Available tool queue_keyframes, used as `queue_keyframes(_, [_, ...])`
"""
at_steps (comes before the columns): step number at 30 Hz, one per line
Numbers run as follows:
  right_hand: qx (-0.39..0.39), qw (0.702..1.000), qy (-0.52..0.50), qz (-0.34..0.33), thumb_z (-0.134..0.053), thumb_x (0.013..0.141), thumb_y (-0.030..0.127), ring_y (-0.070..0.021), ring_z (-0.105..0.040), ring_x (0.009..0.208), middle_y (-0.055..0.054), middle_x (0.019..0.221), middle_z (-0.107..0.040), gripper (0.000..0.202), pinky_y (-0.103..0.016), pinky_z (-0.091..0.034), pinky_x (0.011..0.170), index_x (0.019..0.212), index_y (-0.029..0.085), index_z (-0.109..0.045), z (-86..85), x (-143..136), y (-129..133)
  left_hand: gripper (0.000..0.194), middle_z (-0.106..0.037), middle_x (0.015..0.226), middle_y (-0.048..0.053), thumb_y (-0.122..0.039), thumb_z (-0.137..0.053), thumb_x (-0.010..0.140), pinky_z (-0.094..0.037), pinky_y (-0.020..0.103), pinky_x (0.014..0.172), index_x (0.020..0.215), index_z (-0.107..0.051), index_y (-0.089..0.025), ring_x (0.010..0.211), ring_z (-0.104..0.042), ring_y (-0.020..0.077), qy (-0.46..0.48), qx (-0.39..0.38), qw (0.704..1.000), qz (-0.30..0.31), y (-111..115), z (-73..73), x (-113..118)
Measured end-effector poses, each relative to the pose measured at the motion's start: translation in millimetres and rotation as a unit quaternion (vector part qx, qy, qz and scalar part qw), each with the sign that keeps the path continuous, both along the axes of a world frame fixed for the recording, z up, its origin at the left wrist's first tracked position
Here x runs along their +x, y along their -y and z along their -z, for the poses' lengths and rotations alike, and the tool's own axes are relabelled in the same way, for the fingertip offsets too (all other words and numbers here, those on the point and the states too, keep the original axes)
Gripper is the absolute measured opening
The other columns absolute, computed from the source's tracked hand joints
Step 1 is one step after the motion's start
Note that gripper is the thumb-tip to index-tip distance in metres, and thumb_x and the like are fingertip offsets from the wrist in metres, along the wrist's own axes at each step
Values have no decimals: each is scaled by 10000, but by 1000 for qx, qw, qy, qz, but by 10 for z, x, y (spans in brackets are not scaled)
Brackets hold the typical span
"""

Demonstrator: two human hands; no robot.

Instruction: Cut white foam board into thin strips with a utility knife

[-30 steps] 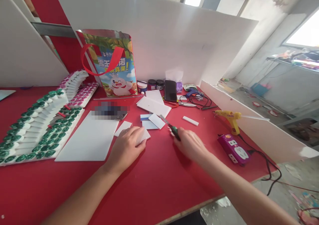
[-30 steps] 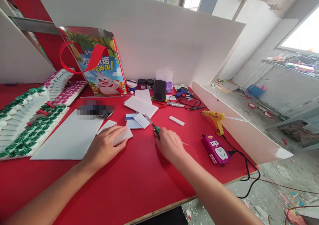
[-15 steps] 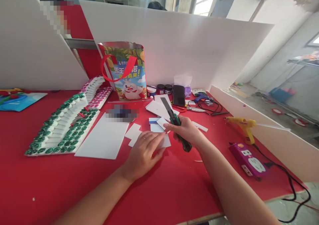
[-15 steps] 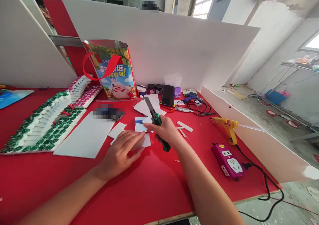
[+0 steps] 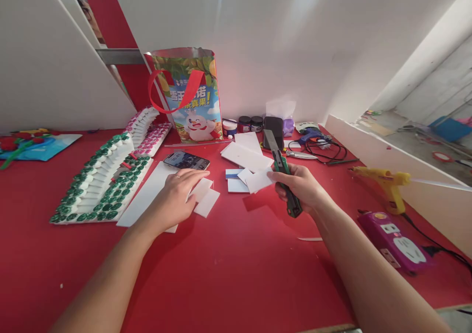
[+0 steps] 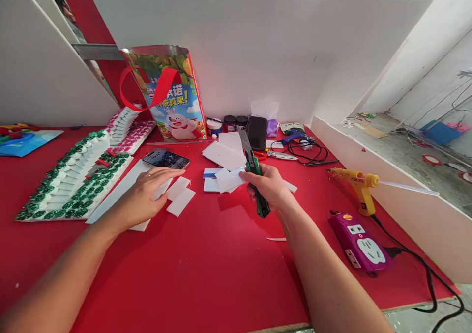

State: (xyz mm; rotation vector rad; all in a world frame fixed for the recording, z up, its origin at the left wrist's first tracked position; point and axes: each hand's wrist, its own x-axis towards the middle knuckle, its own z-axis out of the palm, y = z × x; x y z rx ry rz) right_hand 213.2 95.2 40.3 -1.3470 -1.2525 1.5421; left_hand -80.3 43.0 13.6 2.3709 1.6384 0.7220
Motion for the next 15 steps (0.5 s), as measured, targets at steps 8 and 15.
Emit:
queue_keyframes(8, [-9, 999, 9, -35, -735, 736, 320, -88, -418, 367, 58, 424, -491, 233, -209, -336, 374, 782, 190, -548, 64, -49, 49, 799, -414, 1513, 118, -111, -502, 702, -453, 531, 1014, 1482, -410, -257, 1314, -446, 380, -92, -126, 987, -45, -21, 116, -57])
queue_keyframes(15, [-9, 999, 35, -35, -724, 740, 292, -82, -423, 380, 55, 434, -495, 215, -197, -331, 375, 780, 181, -544, 50, -39, 32, 761, -454, 1525, 62, -112, -449, 736, -329, 491, 1166, 1487, -395, -226, 1460, -315, 291, -66, -87, 994, -17, -24, 14, -74])
